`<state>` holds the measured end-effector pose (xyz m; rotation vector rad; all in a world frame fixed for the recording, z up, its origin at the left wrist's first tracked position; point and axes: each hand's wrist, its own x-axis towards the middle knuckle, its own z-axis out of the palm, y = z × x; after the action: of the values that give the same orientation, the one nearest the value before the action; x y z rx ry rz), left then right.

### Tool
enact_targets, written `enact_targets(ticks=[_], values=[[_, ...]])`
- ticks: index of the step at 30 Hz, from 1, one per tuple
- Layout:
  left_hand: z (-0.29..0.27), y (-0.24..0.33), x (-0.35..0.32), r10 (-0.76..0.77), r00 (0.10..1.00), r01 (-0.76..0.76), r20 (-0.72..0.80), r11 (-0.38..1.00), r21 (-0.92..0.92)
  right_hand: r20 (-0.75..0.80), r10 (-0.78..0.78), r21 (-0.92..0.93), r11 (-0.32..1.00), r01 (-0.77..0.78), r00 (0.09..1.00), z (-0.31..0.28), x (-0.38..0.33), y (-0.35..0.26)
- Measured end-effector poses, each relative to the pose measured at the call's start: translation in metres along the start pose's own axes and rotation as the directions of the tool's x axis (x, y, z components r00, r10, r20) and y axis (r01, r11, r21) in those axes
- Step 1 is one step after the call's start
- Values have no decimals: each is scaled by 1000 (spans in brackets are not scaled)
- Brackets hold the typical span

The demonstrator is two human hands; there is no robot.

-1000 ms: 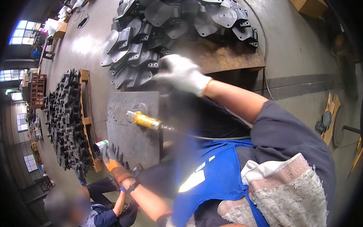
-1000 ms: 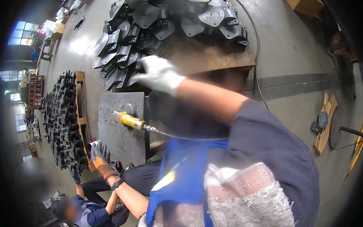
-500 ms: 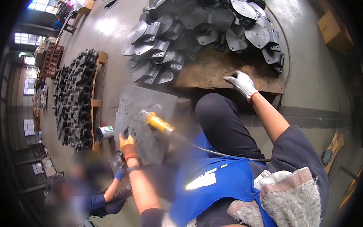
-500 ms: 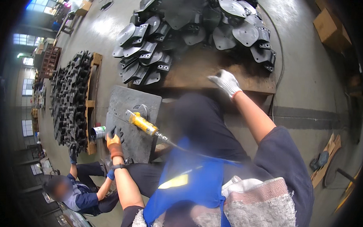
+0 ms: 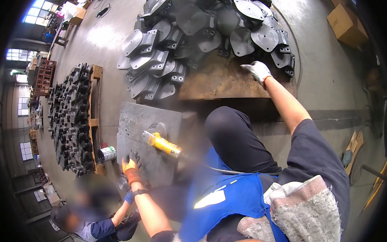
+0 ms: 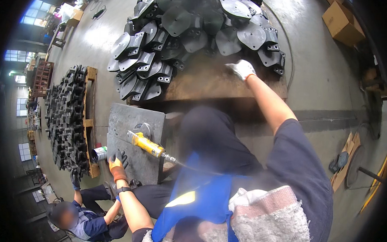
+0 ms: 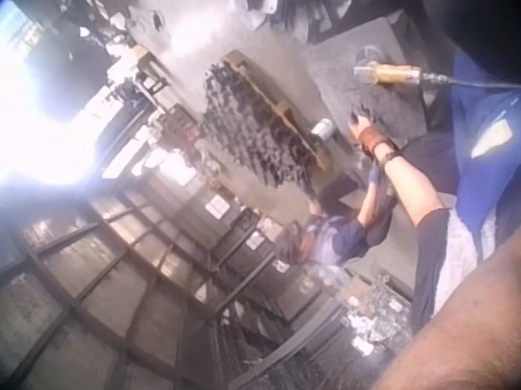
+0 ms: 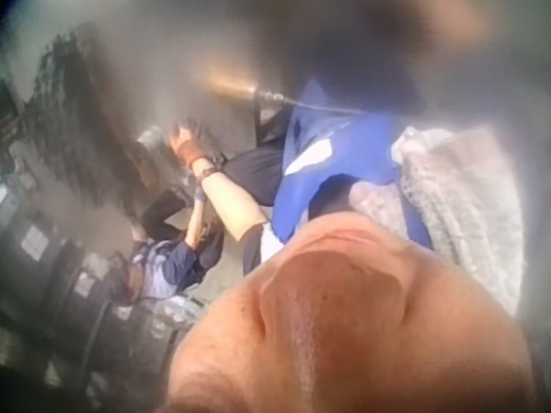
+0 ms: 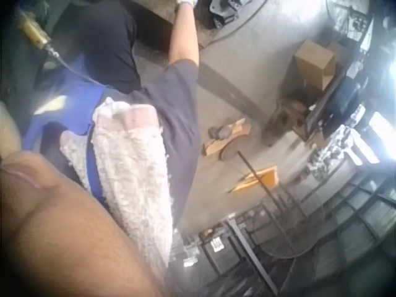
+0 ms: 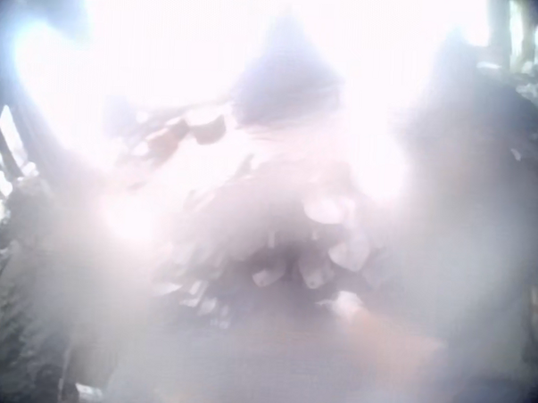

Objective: The person sits on the floor and uses a handheld angle grinder to smooth the edges of metal brackets. They pick up each bracket from a nearby pile, hold it with a gloved hand, and grind the edges before placing the finished piece aside. Another worker is visible nearby performing similar work.

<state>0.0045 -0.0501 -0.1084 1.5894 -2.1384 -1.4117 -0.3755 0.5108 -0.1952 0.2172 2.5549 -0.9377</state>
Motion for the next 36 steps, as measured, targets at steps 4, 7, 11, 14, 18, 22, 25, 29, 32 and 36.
enact_targets(ticks=[4, 7, 11, 14, 18, 22, 25, 29, 32, 36], values=[[8, -4, -1, 22, 999, -21, 26, 999, -43, -108, -131, -215, 971, 105, 986, -10, 25, -12], [12, -13, 8, 63, 997, -65, 41, 997, 35, -91, -314, -395, 882, 256, 945, -17, 40, -68], [13, -23, 28, 29, 1000, -29, 3, 1000, -12, -77, -506, -503, 764, 405, 859, -29, 65, -144], [7, -24, 18, -72, 997, 72, 3, 997, -6, 111, -326, -444, 829, 340, 939, -32, 37, -209], [3, -32, 30, -76, 997, 76, 18, 997, 19, -153, -533, -464, 782, 415, 832, 25, 72, -165], [3, -17, 23, -154, 988, 154, 13, 988, 28, -60, -371, -470, 829, 302, 927, 9, 65, -114], [3, -12, 17, -147, 989, 147, 18, 989, 8, -175, -277, -562, 816, 135, 945, -20, 68, -54], [4, -10, 17, -158, 987, 157, 33, 987, 25, -260, -357, -636, 762, 119, 897, -51, 53, 3], [5, -9, 18, -164, 986, 163, 39, 986, 28, -281, -327, -632, 770, 82, 902, -63, 39, 18], [7, -8, 31, -177, 982, 176, 72, 984, 23, -360, -381, -652, 755, 62, 852, -65, 52, 46]])
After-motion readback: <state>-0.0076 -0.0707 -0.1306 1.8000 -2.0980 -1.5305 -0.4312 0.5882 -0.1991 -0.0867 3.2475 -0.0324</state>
